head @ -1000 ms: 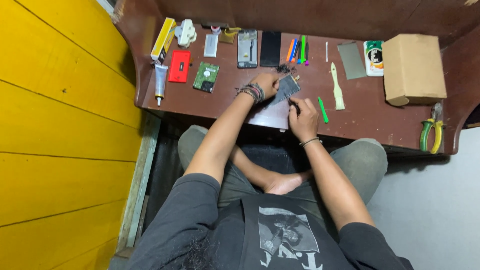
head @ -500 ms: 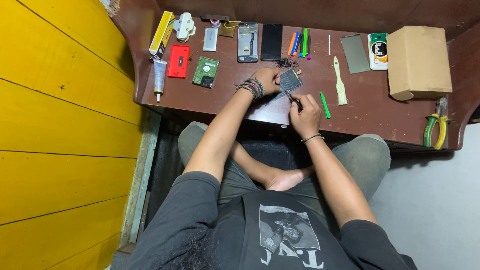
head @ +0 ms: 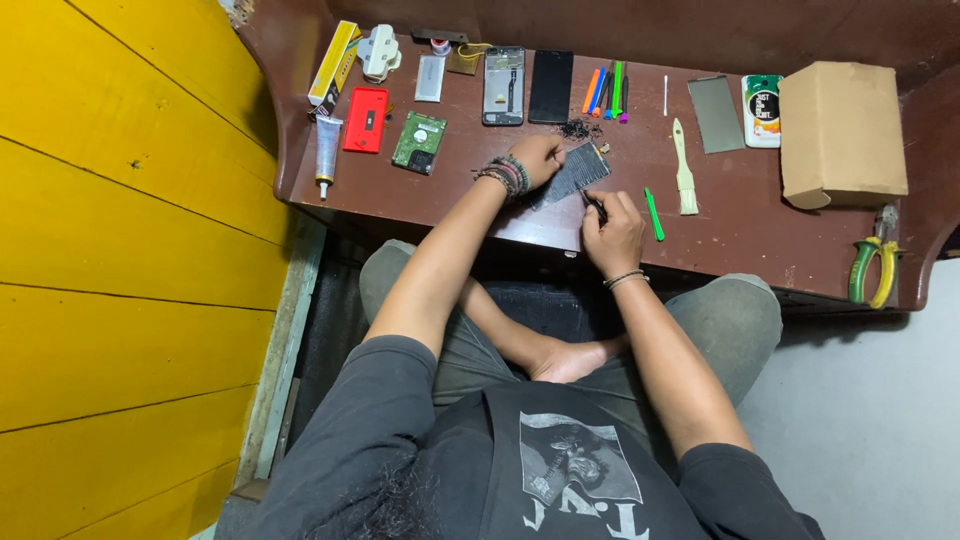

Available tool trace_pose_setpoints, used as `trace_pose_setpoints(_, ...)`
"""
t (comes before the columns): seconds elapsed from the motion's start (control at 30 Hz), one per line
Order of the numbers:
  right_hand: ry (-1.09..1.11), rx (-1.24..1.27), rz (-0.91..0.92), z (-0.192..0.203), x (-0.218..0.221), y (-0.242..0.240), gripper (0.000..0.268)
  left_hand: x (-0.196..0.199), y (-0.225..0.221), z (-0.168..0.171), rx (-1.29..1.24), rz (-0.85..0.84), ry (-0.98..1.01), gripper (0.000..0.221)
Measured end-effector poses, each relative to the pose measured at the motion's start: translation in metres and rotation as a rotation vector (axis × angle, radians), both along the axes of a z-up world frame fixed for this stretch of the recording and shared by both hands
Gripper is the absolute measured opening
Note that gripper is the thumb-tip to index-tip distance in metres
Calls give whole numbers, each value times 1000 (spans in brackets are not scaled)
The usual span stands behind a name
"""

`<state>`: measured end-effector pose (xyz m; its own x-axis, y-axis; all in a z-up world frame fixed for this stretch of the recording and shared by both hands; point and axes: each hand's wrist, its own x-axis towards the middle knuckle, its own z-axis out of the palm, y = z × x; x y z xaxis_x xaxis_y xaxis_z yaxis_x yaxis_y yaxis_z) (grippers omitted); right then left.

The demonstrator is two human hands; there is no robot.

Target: Cleaning adhesive residue and dirt from a mobile phone screen component using a scraper and cloth.

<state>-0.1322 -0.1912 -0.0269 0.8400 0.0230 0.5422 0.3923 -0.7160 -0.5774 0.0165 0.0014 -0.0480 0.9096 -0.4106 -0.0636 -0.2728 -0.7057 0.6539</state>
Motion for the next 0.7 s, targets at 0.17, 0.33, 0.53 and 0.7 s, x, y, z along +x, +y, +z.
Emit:
trace_pose_setpoints(0.17,-27,5,7,2,-2,1,20,-28,17,8,-213,130,-109,11)
trace_pose_setpoints(0.33,-39,0,-2,2,-4,1,21,-62,11,36,-44,66,-217,7)
trace_pose_setpoints(0.53,-29,73,1,-3,0,-5,20,-51,-14,7,305,-36,-599,9)
trace_pose_setpoints(0.7,-44,125,-18,8,-2,-1,20,-41,-37,-31,468,-44,-904,8)
